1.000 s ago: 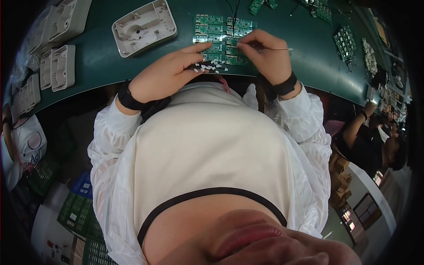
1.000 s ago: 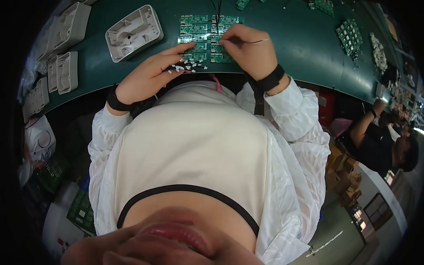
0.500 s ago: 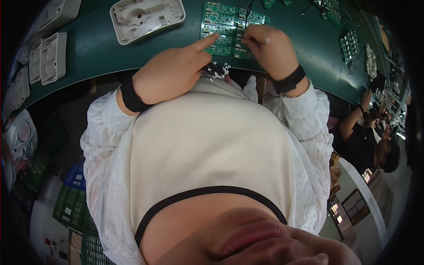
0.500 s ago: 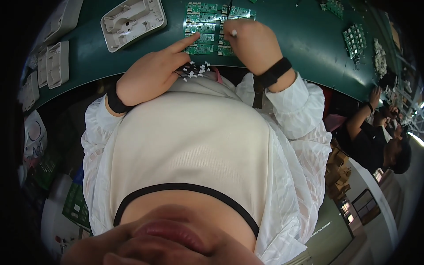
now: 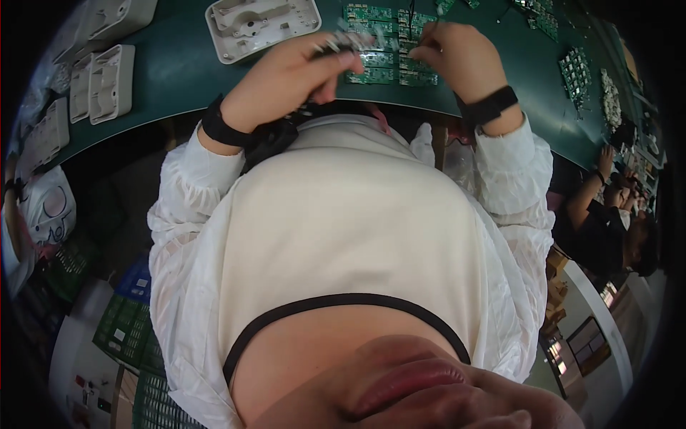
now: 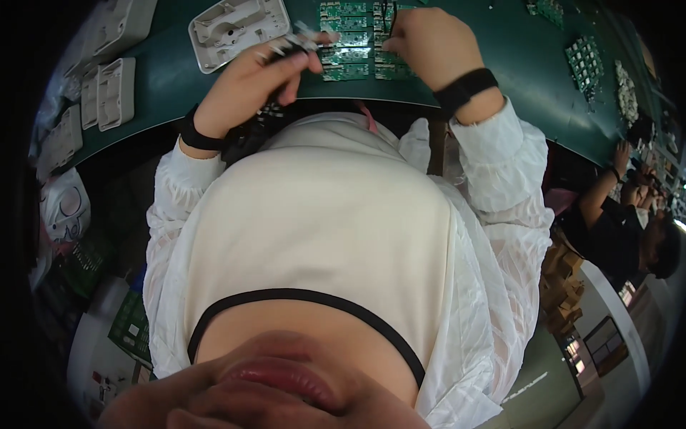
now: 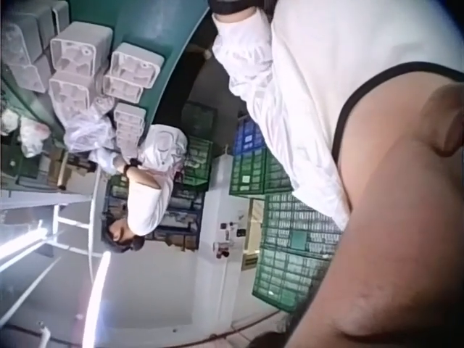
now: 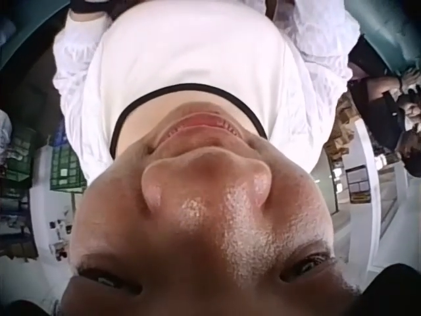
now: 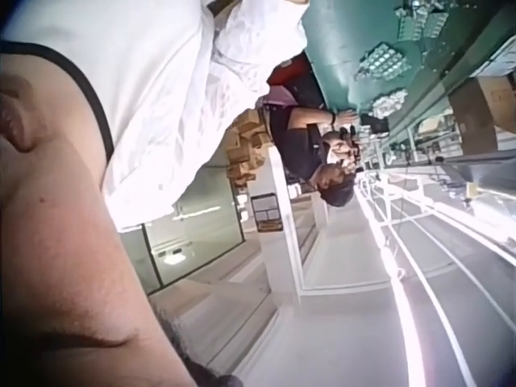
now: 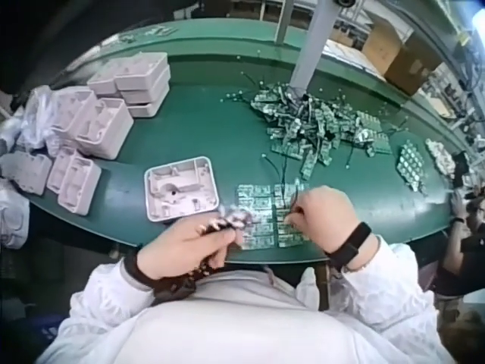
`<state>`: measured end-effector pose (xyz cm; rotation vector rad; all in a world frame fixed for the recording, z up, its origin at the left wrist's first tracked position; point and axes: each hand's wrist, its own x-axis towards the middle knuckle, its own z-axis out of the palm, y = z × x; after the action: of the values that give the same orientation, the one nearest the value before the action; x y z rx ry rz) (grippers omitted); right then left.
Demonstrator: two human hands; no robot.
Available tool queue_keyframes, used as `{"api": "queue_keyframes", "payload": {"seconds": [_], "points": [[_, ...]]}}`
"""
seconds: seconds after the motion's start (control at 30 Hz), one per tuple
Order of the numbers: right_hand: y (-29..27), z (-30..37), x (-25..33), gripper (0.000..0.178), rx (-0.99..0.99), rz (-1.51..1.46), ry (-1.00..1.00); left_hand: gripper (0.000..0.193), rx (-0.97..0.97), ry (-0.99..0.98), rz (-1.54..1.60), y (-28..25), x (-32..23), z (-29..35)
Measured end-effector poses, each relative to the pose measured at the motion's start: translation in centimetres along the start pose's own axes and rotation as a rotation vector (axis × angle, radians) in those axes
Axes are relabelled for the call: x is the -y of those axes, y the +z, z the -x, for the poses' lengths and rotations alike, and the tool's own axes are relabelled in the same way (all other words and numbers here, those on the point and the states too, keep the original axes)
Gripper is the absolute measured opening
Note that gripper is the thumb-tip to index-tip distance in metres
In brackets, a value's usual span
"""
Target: The person picks up a bundle of wires and a circuit board, connects a wire to the board, and then reviews a paper sheet. After setting the paper down, the person picks up a plastic housing, fits the circuit board and wire into it, and sets the assembly down.
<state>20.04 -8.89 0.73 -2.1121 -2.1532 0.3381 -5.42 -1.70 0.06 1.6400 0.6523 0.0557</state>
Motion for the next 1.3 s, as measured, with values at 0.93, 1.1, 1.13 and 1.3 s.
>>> {"api": "queue_keyframes", "payload": {"seconds": [0.93,1.1,1.13,1.3], "points": [[-3.0,0.7,5.5,0.025,-0.151,-0.134,-0.411,0.028,-0.260,0.103,0.284,-1.9,-1.4,1.7],[-3.0,0.4,3.7,0.018,0.001,0.308,-0.269,0.022,-0.199,0.145,0.111,-3.6,-1.1,3.9],[-2.6,0.4,2.3,0.017,0.018,0.355,-0.174,0.019,-0.205,0.110,0.160,-4.1,-1.2,4.5],[-2.9,2.0,-2.2,0.007,-0.073,0.047,-0.013,0.019,-0.330,0.051,0.544,-8.6,-1.5,10.8]]}}
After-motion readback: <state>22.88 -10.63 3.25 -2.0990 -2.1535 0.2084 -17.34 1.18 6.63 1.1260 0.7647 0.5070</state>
